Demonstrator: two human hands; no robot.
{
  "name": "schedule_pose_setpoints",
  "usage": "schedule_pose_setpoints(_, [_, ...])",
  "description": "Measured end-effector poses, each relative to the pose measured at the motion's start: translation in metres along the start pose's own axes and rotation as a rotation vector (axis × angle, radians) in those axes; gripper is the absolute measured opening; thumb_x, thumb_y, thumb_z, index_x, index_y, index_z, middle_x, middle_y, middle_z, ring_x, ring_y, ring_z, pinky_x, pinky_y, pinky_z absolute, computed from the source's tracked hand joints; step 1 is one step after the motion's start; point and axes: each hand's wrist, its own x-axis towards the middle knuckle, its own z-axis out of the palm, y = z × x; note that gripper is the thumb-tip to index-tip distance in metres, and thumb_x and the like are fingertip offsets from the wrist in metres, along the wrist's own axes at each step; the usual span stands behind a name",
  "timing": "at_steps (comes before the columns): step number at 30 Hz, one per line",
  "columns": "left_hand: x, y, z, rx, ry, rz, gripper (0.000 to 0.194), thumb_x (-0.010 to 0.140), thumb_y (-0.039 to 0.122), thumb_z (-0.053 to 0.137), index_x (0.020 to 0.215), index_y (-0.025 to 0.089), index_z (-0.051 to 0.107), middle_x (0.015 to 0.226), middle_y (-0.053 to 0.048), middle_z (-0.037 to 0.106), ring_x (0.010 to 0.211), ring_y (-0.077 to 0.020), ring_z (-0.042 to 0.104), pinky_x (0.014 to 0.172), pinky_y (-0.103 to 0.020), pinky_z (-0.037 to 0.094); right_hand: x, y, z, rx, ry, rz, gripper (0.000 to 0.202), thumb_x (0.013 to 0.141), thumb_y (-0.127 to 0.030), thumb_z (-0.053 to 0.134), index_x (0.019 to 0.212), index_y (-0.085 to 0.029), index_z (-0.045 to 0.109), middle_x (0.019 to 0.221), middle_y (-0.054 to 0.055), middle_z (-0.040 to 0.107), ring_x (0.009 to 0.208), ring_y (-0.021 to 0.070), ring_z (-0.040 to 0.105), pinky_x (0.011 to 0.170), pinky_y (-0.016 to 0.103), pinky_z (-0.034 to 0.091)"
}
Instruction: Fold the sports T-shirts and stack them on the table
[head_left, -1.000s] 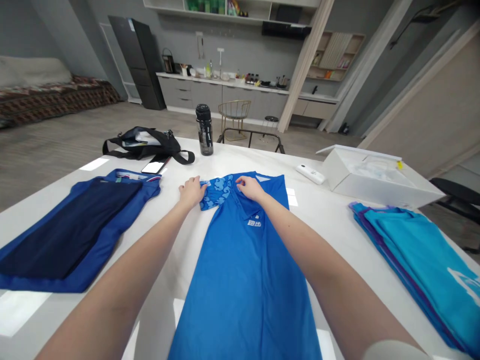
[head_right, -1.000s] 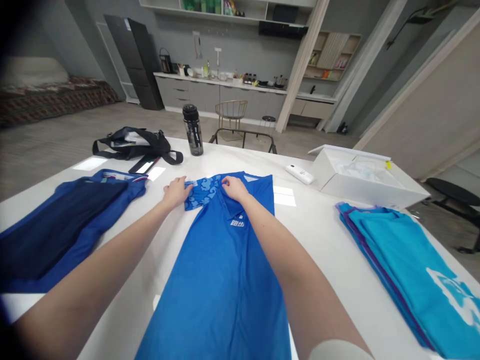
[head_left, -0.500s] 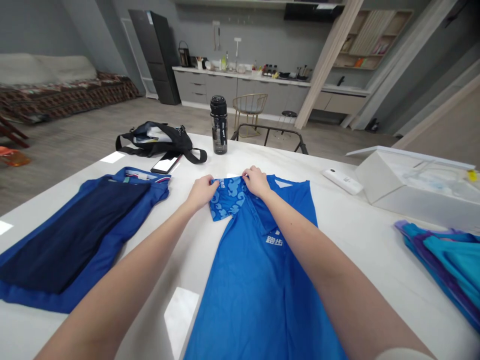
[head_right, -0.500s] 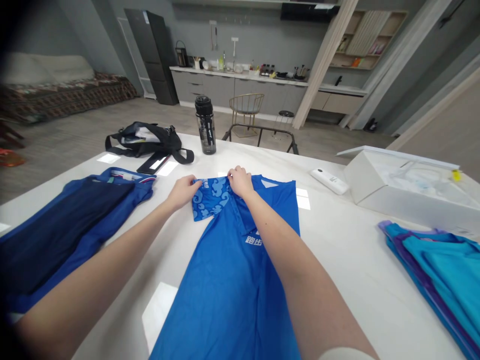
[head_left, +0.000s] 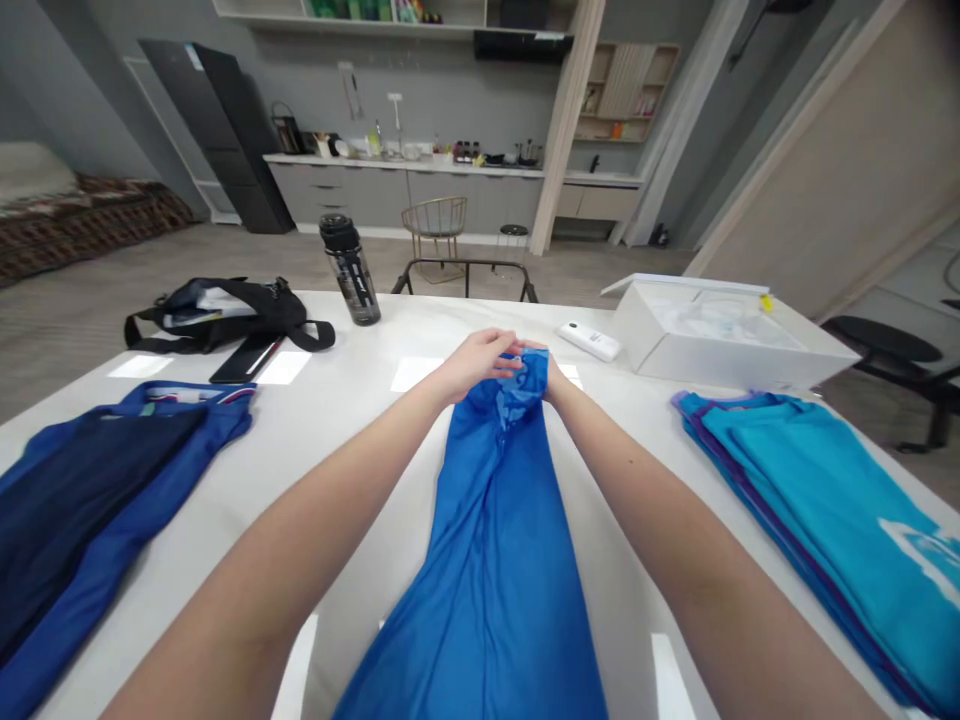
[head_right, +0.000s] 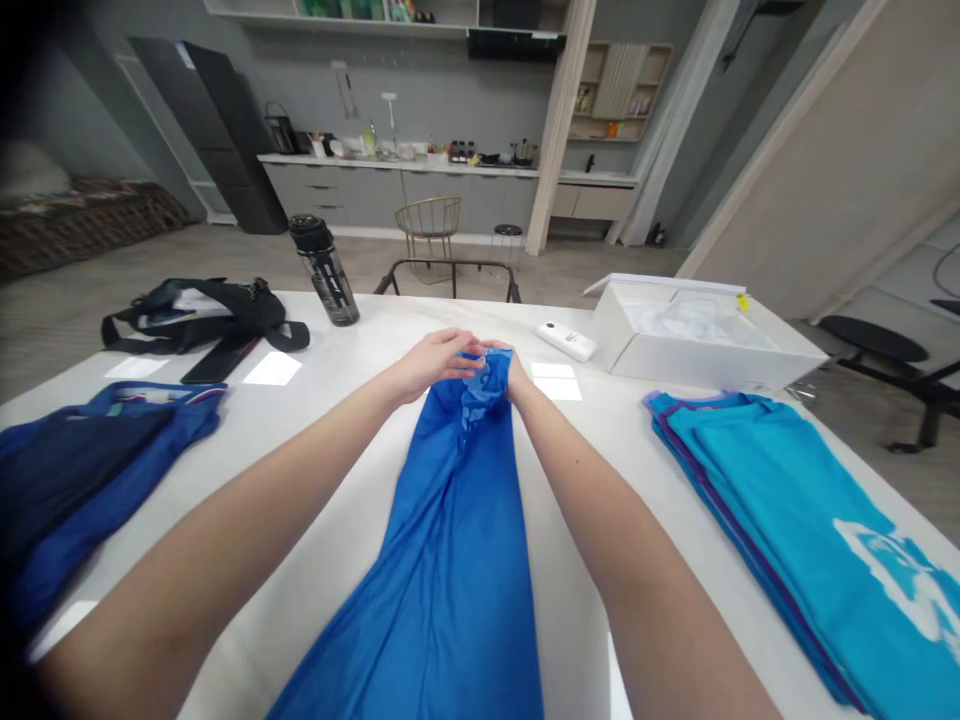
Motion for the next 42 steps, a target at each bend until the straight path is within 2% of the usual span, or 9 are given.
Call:
schedule_pose_setpoints(2, [0.01, -0.025, -0.006, 0.196, 0.072, 0.005, 0.026, 0.099, 0.04, 0.049, 0.104, 0.018, 0.061, 0.112, -0.011, 0.071, 0.089, -0.0187, 0.071, 0.081, -0.034, 0.056, -0.016, 0.009, -0.029, -0.034, 0.036, 0.177, 0.042, 0.089, -0.055, 0.062, 0.088, -0.014, 0.069, 0.068, 0.006, 0.068, 0.058, 0.018, 0.061, 0.054, 0.029, 0.049])
schedule_pose_setpoints(5, [0.02, -0.062, -0.024, 0.766, 0.169, 0.092, 0.023, 0.095, 0.028, 0.053, 0.112, 0.021, 0.066, 0.124, -0.01, 0.07, 0.112, -0.0236, 0.065, 0.099, -0.039, 0.049, -0.035, 0.019, -0.055, -0.187, 0.106, 0.387, 0.056, 0.093, -0.066, 0.053, 0.093, -0.013, 0.072, 0.069, 0.008, 0.069, 0.049, 0.0144, 0.055, 0.047, 0.026, 0.044])
schedule_pose_setpoints(10, [0.033, -0.098, -0.042, 1.32, 0.099, 0.123, 0.044, 0.102, 0.029, 0.038, 0.145, 0.029, 0.048, 0.15, -0.009, 0.053, 0.135, -0.0321, 0.046, 0.107, -0.059, 0.035, -0.051, 0.028, -0.064, -0.536, 0.117, 0.33, 0.043, 0.079, -0.056, 0.076, 0.077, -0.013, 0.074, 0.062, 0.005, 0.067, 0.054, 0.0146, 0.058, 0.05, 0.024, 0.042])
schedule_pose_setpoints(14, [0.044, -0.104, -0.046, 1.475, 0.07, 0.074, 0.042, 0.102, 0.038, 0.039, 0.14, 0.029, 0.054, 0.143, -0.012, 0.055, 0.128, -0.0345, 0.047, 0.103, -0.057, 0.035, -0.058, 0.029, -0.065, -0.671, 0.081, 0.298, 0.025, 0.08, -0.037, 0.076, 0.07, -0.015, 0.071, 0.065, 0.005, 0.069, 0.06, 0.0153, 0.062, 0.054, 0.023, 0.04])
schedule_pose_setpoints(20, [0.056, -0.087, -0.07, 1.41, 0.15, 0.073, 0.035, 0.097, 0.045, 0.045, 0.115, 0.026, 0.068, 0.13, -0.011, 0.059, 0.123, -0.0331, 0.049, 0.101, -0.052, 0.037, -0.048, 0.018, -0.053, -0.832, 0.215, 0.073, 0.023, 0.088, -0.038, 0.065, 0.079, -0.018, 0.071, 0.078, 0.005, 0.072, 0.073, 0.018, 0.065, 0.06, 0.024, 0.039])
schedule_pose_setpoints(24, [0.066, -0.074, -0.092, 1.282, 0.248, -0.024, 0.035, 0.095, 0.042, 0.043, 0.107, 0.027, 0.072, 0.13, -0.009, 0.06, 0.125, -0.0332, 0.049, 0.103, -0.052, 0.039, -0.027, 0.019, -0.036, -0.814, 0.239, 0.058, 0.023, 0.093, -0.039, 0.061, 0.094, -0.019, 0.073, 0.09, 0.006, 0.075, 0.084, 0.02, 0.068, 0.069, 0.025, 0.045])
schedule_pose_setpoints(27, [0.072, -0.079, -0.1, 1.308, 0.308, -0.114, 0.037, 0.095, 0.037, 0.041, 0.112, 0.026, 0.072, 0.133, -0.013, 0.059, 0.126, -0.0362, 0.049, 0.102, -0.054, 0.039, -0.015, 0.027, -0.02, -0.888, 0.239, 0.052, 0.025, 0.094, -0.036, 0.061, 0.111, -0.021, 0.072, 0.108, 0.008, 0.075, 0.1, 0.0225, 0.068, 0.082, 0.028, 0.048])
schedule_pose_setpoints(33, [0.069, -0.107, -0.101, 1.332, 0.334, -0.179, 0.039, 0.096, 0.038, 0.042, 0.121, 0.023, 0.068, 0.137, -0.017, 0.056, 0.128, -0.0375, 0.048, 0.103, -0.057, 0.037, -0.019, 0.04, 0.004, -1.08, 0.222, 0.104, 0.032, 0.097, -0.04, 0.057, 0.121, -0.023, 0.069, 0.116, 0.012, 0.073, 0.108, 0.0282, 0.068, 0.088, 0.035, 0.05])
schedule_pose_setpoints(42, [0.069, -0.099, -0.091, 1.269, 0.391, -0.043, 0.033, 0.098, 0.041, 0.044, 0.115, 0.025, 0.067, 0.132, -0.013, 0.058, 0.125, -0.0334, 0.049, 0.103, -0.052, 0.038, -0.021, 0.022, -0.005, -1.152, 0.311, 0.007, 0.031, 0.103, -0.033, 0.045, 0.122, -0.021, 0.067, 0.116, 0.012, 0.072, 0.111, 0.0273, 0.066, 0.095, 0.035, 0.047])
